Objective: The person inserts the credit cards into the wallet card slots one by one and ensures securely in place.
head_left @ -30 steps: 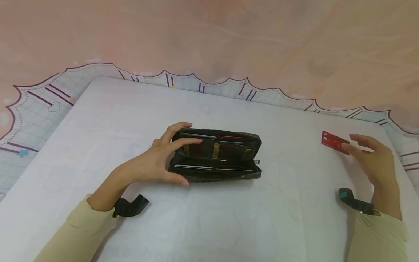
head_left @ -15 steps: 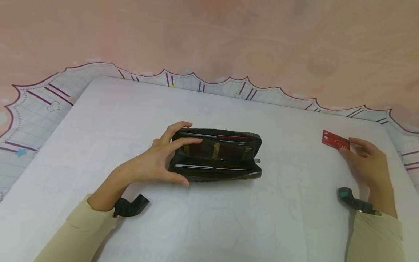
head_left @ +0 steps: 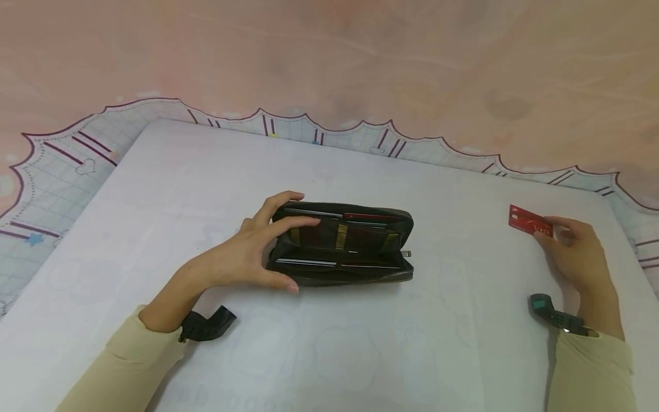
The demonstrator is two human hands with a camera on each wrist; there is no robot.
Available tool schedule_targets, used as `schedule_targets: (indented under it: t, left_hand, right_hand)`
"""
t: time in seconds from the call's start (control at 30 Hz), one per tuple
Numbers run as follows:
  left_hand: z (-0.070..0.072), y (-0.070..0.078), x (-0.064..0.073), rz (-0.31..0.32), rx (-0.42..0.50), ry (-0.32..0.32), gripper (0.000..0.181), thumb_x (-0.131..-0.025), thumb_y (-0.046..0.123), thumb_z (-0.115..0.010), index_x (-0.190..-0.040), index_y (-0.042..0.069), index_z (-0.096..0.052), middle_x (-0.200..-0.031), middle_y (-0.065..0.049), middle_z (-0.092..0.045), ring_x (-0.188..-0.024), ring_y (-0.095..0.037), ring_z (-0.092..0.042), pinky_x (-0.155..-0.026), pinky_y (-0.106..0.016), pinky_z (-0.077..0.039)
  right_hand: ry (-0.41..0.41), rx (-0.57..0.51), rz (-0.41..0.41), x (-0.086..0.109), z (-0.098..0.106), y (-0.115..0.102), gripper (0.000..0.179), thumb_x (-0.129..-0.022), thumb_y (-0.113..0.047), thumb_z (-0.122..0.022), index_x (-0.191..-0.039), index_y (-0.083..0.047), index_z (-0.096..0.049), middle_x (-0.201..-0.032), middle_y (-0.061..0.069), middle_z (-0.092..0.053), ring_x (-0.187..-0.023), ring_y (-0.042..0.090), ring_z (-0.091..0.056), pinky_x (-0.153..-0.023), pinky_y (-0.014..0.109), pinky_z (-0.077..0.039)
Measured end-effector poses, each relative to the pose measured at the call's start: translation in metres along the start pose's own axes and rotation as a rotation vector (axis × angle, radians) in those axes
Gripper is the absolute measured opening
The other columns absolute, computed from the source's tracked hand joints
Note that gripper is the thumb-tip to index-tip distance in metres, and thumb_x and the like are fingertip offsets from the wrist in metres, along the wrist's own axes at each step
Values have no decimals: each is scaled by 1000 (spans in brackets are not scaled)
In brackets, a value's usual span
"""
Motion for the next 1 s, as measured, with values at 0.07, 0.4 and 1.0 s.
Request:
schedule_targets:
  t: [0.07, 0.4, 1.0]
  left_hand:
    - [0, 0, 0, 4, 4, -2, 92, -67, 43, -85, -145, 34, -37, -155, 7, -2, -140, -24, -14, -91, -58, -24]
    - [-2, 0, 0, 6, 10, -9, 91, -68, 46, -84, -145, 34, -37, -155, 8, -2, -140, -22, -14, -91, -59, -24]
    - [0, 0, 1, 12, 12, -6, 90, -69, 44, -84, -144, 34, -37, -155, 8, -2, -140, -23, -14, -91, -56, -24]
  right_hand:
    - [-9, 3, 11, -1, 0, 0, 70, -95, -48, -51, -147, -6, -34, -153, 26, -17, -134, 51, -20, -96, 69, -25]
    - [-129, -6, 74, -7, -1, -4, 62, -99, -37, -48, -150, -6, -28, -154, 27, -12, -136, 52, -10, -96, 71, -20]
    - [34, 3, -37, -2, 8, -7, 70, -93, -35, -60, -148, -4, -30, -145, 32, -19, -123, 51, -27, -84, 62, -42]
Point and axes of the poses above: each hand's wrist, its own x-axis away from the middle knuckle, its own z-axis out of the back of the hand, y = z × x, the point moved 6 cm from there along -x, towards the middle knuckle
